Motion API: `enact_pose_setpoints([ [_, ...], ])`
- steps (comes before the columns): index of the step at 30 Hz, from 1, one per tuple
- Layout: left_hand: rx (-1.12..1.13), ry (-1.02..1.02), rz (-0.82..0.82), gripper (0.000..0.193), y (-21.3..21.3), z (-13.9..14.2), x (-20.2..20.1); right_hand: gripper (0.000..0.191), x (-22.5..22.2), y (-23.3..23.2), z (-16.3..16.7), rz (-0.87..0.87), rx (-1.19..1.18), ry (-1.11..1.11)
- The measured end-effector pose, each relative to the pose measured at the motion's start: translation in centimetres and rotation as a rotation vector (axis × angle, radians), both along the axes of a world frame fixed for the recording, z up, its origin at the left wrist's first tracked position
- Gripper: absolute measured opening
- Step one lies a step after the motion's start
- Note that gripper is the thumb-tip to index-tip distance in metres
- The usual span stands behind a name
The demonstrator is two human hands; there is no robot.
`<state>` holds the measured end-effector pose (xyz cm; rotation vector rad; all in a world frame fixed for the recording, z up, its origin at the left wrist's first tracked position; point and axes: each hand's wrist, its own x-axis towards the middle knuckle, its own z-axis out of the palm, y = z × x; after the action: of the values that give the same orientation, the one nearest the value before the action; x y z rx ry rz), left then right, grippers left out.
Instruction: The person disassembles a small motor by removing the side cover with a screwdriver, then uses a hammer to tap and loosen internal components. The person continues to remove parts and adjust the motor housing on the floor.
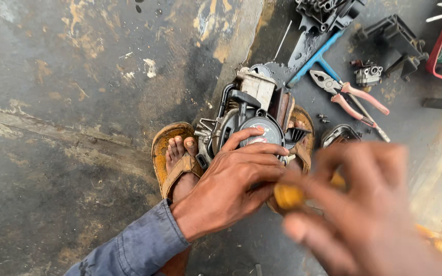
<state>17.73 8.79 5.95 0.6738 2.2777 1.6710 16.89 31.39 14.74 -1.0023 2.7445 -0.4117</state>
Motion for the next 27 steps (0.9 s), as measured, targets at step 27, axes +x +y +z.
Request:
enact_pose_setpoints([
  [27, 0.017, 0.023, 0.03, 0.023, -0.4, 0.7, -0.6, 0.042, -0.7, -1.1, 1.4, 0.004, -0.073, -0.033],
])
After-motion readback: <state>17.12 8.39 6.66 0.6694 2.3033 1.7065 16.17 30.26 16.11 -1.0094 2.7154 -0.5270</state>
